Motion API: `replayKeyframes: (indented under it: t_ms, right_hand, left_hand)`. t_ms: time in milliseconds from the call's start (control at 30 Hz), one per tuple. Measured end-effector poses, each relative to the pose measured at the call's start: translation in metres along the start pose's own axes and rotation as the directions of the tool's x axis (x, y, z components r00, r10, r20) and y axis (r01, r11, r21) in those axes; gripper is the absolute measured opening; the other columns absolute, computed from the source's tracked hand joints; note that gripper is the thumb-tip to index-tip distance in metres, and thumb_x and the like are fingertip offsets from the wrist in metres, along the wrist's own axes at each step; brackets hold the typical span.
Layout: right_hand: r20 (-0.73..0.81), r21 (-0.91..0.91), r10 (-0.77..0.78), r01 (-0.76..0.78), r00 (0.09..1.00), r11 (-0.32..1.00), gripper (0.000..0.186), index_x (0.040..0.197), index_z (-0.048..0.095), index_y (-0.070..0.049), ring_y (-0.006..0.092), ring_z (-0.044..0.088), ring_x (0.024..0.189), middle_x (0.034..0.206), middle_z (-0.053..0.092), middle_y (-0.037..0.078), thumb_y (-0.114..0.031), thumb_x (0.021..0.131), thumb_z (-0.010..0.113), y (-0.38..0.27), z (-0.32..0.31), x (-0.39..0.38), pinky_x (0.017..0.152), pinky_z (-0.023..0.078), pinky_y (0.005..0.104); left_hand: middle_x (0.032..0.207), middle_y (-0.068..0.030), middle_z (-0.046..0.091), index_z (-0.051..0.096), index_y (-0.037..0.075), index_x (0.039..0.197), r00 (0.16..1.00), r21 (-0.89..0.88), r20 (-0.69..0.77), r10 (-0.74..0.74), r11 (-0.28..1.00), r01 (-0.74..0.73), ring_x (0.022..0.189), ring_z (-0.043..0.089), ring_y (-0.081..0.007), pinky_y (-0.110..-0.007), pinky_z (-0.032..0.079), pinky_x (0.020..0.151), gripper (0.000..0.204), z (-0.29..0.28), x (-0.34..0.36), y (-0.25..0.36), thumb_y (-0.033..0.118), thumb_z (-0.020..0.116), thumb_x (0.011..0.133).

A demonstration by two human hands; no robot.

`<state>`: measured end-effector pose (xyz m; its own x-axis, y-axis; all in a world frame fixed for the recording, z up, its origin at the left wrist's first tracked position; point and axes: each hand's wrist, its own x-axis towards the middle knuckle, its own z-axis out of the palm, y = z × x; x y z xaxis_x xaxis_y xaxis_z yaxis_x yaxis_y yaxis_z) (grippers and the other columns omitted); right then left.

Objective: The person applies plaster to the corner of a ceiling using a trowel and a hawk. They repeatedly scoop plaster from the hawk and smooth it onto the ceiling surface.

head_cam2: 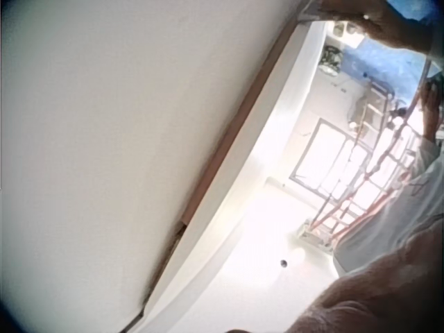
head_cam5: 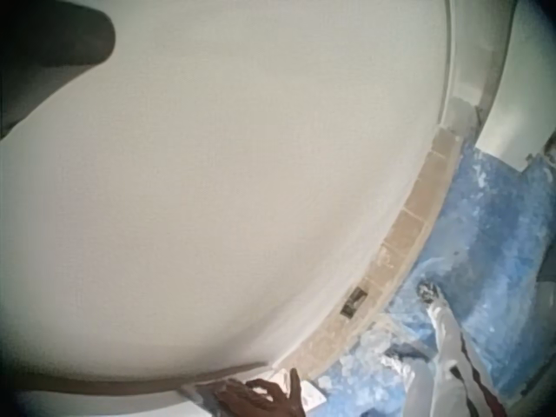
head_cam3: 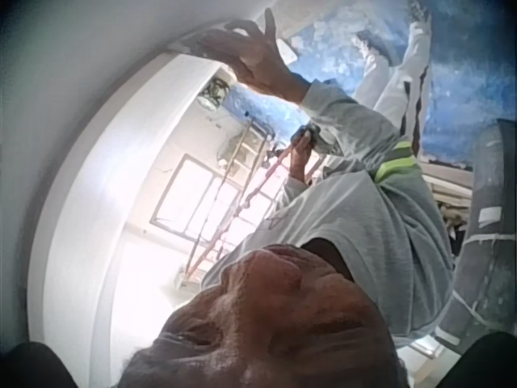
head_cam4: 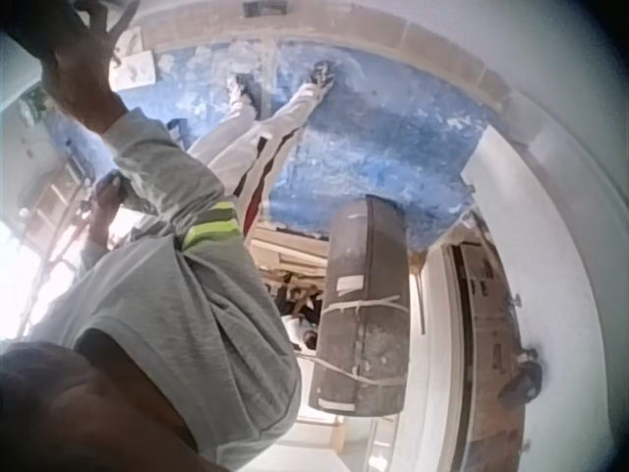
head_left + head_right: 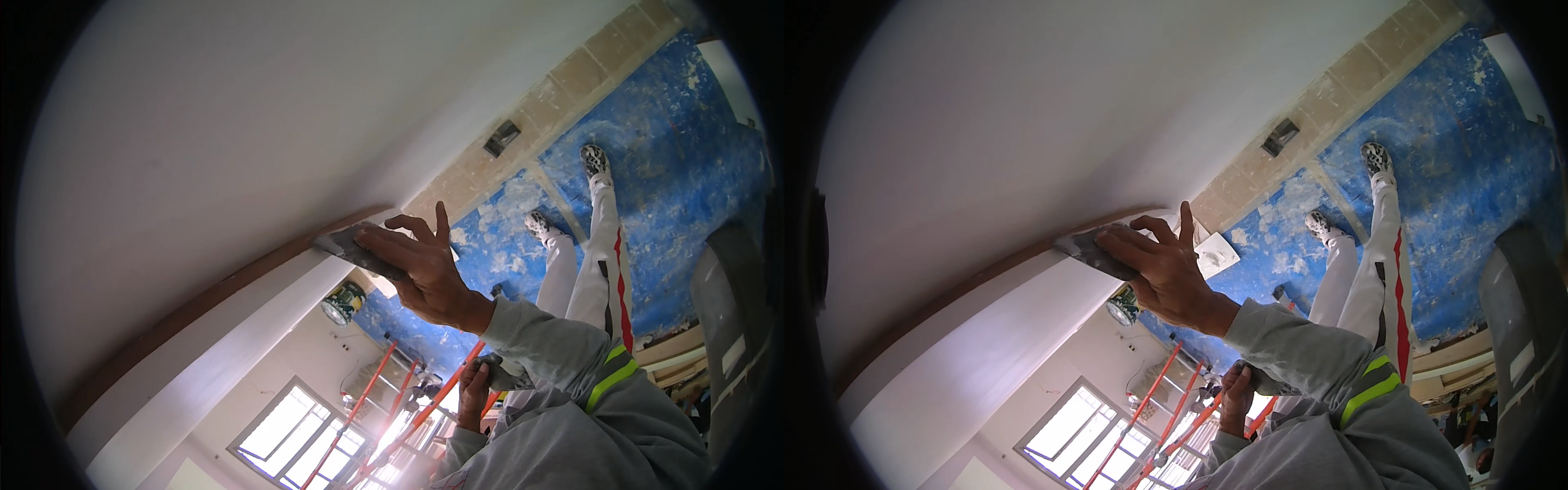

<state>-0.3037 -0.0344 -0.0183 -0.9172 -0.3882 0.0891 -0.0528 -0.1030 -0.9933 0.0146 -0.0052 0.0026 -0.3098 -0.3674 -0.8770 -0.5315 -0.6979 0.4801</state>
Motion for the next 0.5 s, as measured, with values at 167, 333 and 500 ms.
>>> replayKeyframes:
  t_ms: [167, 333, 500]
  right_hand:
    - [0.061, -0.007, 0.021, -0.02, 0.998, 1.0, 0.058, 0.137, 0.053, -0.017, 0.0305, 0.047, 0.125, 0.135, 0.058, 0.006, -0.006, 0.081, 0.056, -0.006, -0.008, -0.015, 0.11, -0.002, 0.0737]
    - [0.06, -0.019, 0.05, -0.049, 0.997, 0.999, 0.045, 0.134, 0.057, -0.016, 0.0288, 0.049, 0.124, 0.131, 0.061, 0.005, -0.009, 0.089, 0.055, -0.002, -0.023, -0.035, 0.111, -0.001, 0.0717]
    - [-0.027, 0.112, 0.137, -0.134, 0.99, 0.985, 0.039, 0.134, 0.057, -0.016, 0.0279, 0.05, 0.122, 0.128, 0.063, 0.003, -0.016, 0.095, 0.054, 0.018, -0.012, -0.015, 0.113, 0.001, 0.0647]
  left_hand:
    - [0.104, -0.0052, 0.066, 0.063, -0.001, 0.112, 0.999, 0.028, -0.02, 0.032, 0.999, -0.031, 0.094, 0.059, -0.0122, -0.028, 0.044, 0.087, 0.02, 0.011, 0.001, 0.005, 0.011, 0.055, 0.097]
    - [0.102, -0.0052, 0.066, 0.063, -0.001, 0.111, 1.0, 0.021, -0.005, 0.009, 1.0, -0.009, 0.094, 0.06, -0.0129, -0.028, 0.045, 0.088, 0.02, -0.005, 0.004, -0.001, 0.011, 0.055, 0.097]
    - [0.102, -0.0057, 0.066, 0.063, -0.001, 0.111, 1.0, 0.055, -0.003, 0.024, 0.998, -0.024, 0.095, 0.06, -0.0141, -0.03, 0.045, 0.09, 0.021, 0.005, 0.004, 0.006, 0.012, 0.055, 0.097]
